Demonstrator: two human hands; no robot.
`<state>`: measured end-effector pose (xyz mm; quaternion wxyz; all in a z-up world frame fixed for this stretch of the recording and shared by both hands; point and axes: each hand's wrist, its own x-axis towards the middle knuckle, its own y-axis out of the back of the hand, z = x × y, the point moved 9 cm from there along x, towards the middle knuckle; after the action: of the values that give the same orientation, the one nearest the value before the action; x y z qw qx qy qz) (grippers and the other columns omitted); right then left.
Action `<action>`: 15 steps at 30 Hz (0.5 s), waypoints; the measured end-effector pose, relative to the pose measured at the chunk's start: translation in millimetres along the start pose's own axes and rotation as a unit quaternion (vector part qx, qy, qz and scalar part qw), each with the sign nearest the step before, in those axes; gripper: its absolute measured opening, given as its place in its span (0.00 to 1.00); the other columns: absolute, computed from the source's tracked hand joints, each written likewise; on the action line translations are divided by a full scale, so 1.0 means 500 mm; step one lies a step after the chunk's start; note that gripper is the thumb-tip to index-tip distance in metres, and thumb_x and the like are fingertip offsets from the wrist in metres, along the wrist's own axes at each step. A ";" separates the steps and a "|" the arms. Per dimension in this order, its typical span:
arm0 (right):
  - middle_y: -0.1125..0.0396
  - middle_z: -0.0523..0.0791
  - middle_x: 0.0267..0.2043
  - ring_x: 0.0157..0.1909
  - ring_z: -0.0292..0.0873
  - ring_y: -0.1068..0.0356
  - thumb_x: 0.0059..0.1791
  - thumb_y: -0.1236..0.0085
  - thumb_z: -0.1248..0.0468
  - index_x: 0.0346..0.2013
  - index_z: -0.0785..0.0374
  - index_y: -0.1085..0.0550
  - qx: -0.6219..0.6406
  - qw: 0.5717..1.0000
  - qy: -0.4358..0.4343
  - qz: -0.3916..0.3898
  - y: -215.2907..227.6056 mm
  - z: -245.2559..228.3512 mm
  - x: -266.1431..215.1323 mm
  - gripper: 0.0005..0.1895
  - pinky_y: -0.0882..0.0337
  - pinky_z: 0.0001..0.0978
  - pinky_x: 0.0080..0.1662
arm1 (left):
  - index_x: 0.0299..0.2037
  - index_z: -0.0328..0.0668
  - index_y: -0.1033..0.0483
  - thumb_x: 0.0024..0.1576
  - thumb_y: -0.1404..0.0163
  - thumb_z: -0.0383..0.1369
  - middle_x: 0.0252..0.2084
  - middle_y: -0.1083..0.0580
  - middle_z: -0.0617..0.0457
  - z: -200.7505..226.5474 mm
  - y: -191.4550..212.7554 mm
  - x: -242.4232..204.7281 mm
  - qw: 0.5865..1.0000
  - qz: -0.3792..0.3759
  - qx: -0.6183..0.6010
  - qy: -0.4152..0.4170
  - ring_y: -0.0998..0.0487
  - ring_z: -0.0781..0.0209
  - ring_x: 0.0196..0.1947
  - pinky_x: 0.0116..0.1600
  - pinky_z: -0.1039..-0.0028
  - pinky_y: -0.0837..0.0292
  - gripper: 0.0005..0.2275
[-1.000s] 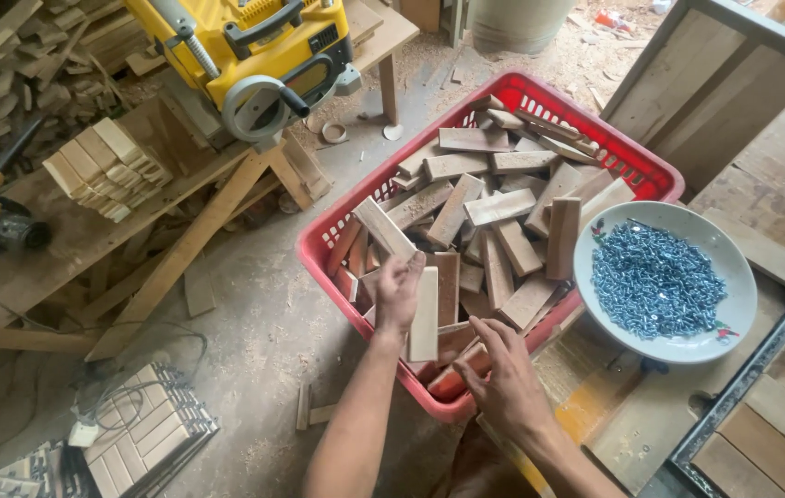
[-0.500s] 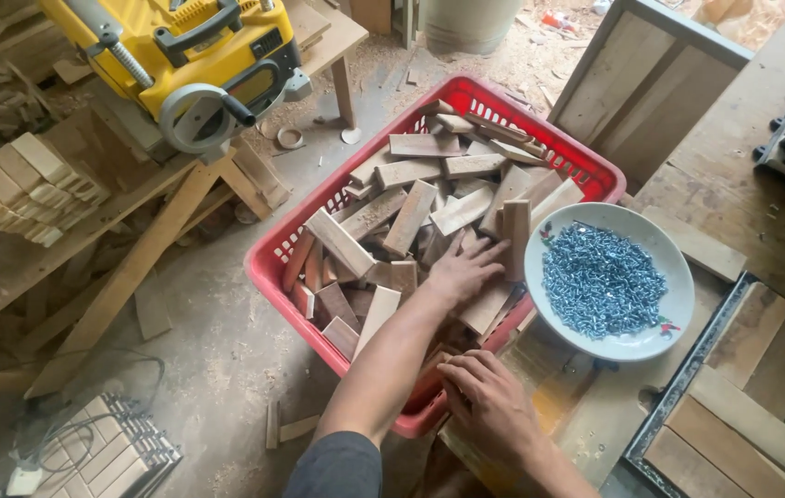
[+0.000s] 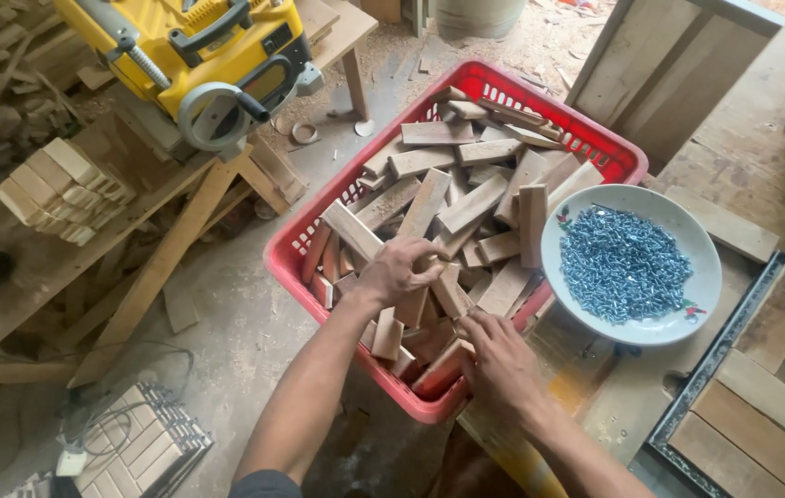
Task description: Assembling wooden floor tiles by placing wooden slats into a plastic grid and securing them with screws using a power drill.
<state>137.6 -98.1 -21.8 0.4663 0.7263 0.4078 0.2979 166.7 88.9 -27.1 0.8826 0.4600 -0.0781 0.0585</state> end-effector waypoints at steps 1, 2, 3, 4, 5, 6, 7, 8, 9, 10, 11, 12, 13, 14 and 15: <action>0.30 0.52 0.55 0.58 0.52 0.30 0.48 0.45 0.56 0.58 0.60 0.30 -0.030 0.999 -0.017 -0.002 -0.023 0.024 0.017 0.24 0.28 0.44 0.59 | 0.49 0.56 0.20 0.57 0.43 0.39 0.46 0.19 0.54 -0.027 0.014 -0.016 0.998 0.046 -0.039 0.032 0.21 0.56 0.46 0.56 0.63 0.27 0.11; 0.28 0.52 0.49 0.56 0.55 0.27 0.44 0.41 0.56 0.55 0.60 0.29 -0.062 0.998 -0.032 -0.004 -0.044 0.049 0.037 0.26 0.27 0.46 0.58 | 0.50 0.58 0.19 0.56 0.41 0.45 0.47 0.19 0.55 -0.056 0.029 -0.031 0.991 0.094 -0.078 0.063 0.20 0.51 0.50 0.58 0.61 0.24 0.14; 0.28 0.52 0.49 0.56 0.55 0.27 0.44 0.41 0.56 0.55 0.60 0.29 -0.062 0.998 -0.024 -0.004 -0.058 0.059 0.060 0.26 0.27 0.46 0.58 | 0.50 0.58 0.19 0.56 0.41 0.45 0.47 0.19 0.55 -0.054 0.043 -0.053 0.990 0.100 -0.075 0.067 0.20 0.51 0.50 0.58 0.61 0.24 0.14; 0.31 0.50 0.48 0.56 0.55 0.29 0.45 0.43 0.54 0.54 0.59 0.33 -0.093 0.993 -0.054 -0.049 -0.087 0.084 0.082 0.25 0.26 0.47 0.56 | 0.50 0.58 0.19 0.54 0.39 0.46 0.46 0.19 0.55 -0.061 0.059 -0.070 0.985 0.114 -0.096 0.090 0.19 0.52 0.50 0.57 0.62 0.24 0.15; 0.33 0.48 0.48 0.56 0.54 0.30 0.45 0.45 0.52 0.53 0.57 0.37 -0.123 0.984 -0.085 -0.094 -0.113 0.110 0.103 0.25 0.26 0.48 0.55 | 0.50 0.57 0.19 0.53 0.37 0.47 0.45 0.19 0.55 -0.067 0.074 -0.087 0.978 0.128 -0.117 0.112 0.19 0.53 0.50 0.57 0.62 0.23 0.17; 0.33 0.48 0.48 0.56 0.54 0.30 0.45 0.45 0.52 0.53 0.57 0.37 -0.123 0.985 -0.082 -0.092 -0.132 0.117 0.117 0.25 0.26 0.48 0.55 | 0.50 0.57 0.19 0.53 0.37 0.47 0.45 0.19 0.55 -0.074 0.039 -0.115 0.978 0.131 -0.114 0.112 0.19 0.53 0.50 0.57 0.62 0.23 0.17; 0.32 0.51 0.49 0.57 0.58 0.31 0.48 0.47 0.49 0.57 0.60 0.39 -0.100 0.983 -0.112 -0.106 -0.154 0.135 0.129 0.28 0.25 0.53 0.54 | 0.54 0.51 0.21 0.50 0.34 0.47 0.47 0.19 0.51 -0.102 0.024 -0.156 0.954 0.206 -0.147 0.159 0.19 0.51 0.51 0.57 0.61 0.24 0.23; 0.30 0.54 0.50 0.58 0.62 0.32 0.52 0.48 0.47 0.61 0.62 0.42 -0.078 0.980 -0.142 -0.112 -0.168 0.155 0.162 0.31 0.25 0.58 0.52 | 0.58 0.46 0.23 0.48 0.31 0.46 0.49 0.19 0.48 -0.139 0.019 -0.182 0.923 0.281 -0.176 0.195 0.19 0.49 0.52 0.58 0.60 0.24 0.29; 0.30 0.54 0.50 0.58 0.62 0.32 0.52 0.48 0.47 0.61 0.62 0.42 -0.078 0.982 -0.139 -0.101 -0.181 0.154 0.175 0.31 0.25 0.58 0.52 | 0.58 0.46 0.23 0.48 0.31 0.46 0.49 0.19 0.48 -0.098 0.035 -0.192 0.925 0.285 -0.170 0.186 0.19 0.49 0.52 0.58 0.60 0.24 0.29; 0.29 0.55 0.49 0.57 0.62 0.32 0.51 0.45 0.47 0.64 0.67 0.44 -0.106 0.978 -0.139 -0.109 -0.200 0.158 0.182 0.36 0.24 0.59 0.51 | 0.65 0.46 0.33 0.49 0.34 0.45 0.47 0.20 0.45 -0.067 0.023 -0.200 0.938 0.224 -0.134 0.227 0.20 0.43 0.50 0.56 0.53 0.25 0.34; 0.27 0.55 0.48 0.57 0.61 0.32 0.49 0.43 0.47 0.66 0.71 0.46 -0.135 0.974 -0.140 -0.118 -0.222 0.163 0.190 0.42 0.24 0.59 0.49 | 0.72 0.47 0.42 0.51 0.36 0.44 0.46 0.21 0.42 -0.040 0.007 -0.212 0.946 0.161 -0.096 0.266 0.20 0.37 0.48 0.54 0.46 0.25 0.40; 0.27 0.55 0.48 0.57 0.61 0.32 0.49 0.43 0.47 0.66 0.71 0.46 -0.134 0.973 -0.142 -0.120 -0.245 0.175 0.193 0.42 0.24 0.59 0.49 | 0.72 0.47 0.42 0.51 0.36 0.44 0.46 0.21 0.42 -0.050 -0.002 -0.206 0.946 0.158 -0.097 0.267 0.20 0.37 0.48 0.54 0.46 0.25 0.40; 0.27 0.54 0.43 0.53 0.60 0.30 0.48 0.45 0.53 0.58 0.69 0.39 -0.113 0.980 -0.139 -0.084 -0.258 0.183 0.200 0.31 0.23 0.56 0.46 | 0.70 0.45 0.39 0.51 0.36 0.44 0.47 0.22 0.44 -0.056 -0.002 -0.202 0.948 0.175 -0.062 0.260 0.19 0.42 0.47 0.52 0.50 0.23 0.37; 0.28 0.52 0.38 0.48 0.60 0.28 0.48 0.48 0.59 0.50 0.68 0.32 -0.092 0.986 -0.131 -0.049 -0.273 0.190 0.208 0.20 0.22 0.53 0.42 | 0.67 0.44 0.36 0.52 0.37 0.45 0.48 0.23 0.46 -0.063 -0.003 -0.200 0.947 0.195 -0.026 0.255 0.19 0.47 0.46 0.49 0.54 0.21 0.34; 0.28 0.52 0.38 0.48 0.60 0.28 0.48 0.48 0.59 0.50 0.68 0.32 -0.091 0.986 -0.129 -0.053 -0.214 0.150 0.204 0.20 0.22 0.53 0.42 | 0.67 0.44 0.36 0.52 0.37 0.45 0.48 0.23 0.46 -0.086 -0.017 -0.206 0.946 0.194 -0.026 0.259 0.19 0.47 0.46 0.49 0.54 0.21 0.34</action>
<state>214.7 -17.1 -143.9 0.5944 0.6904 0.3536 0.2123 70.7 115.8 -78.1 0.8557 0.3815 0.0643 0.3436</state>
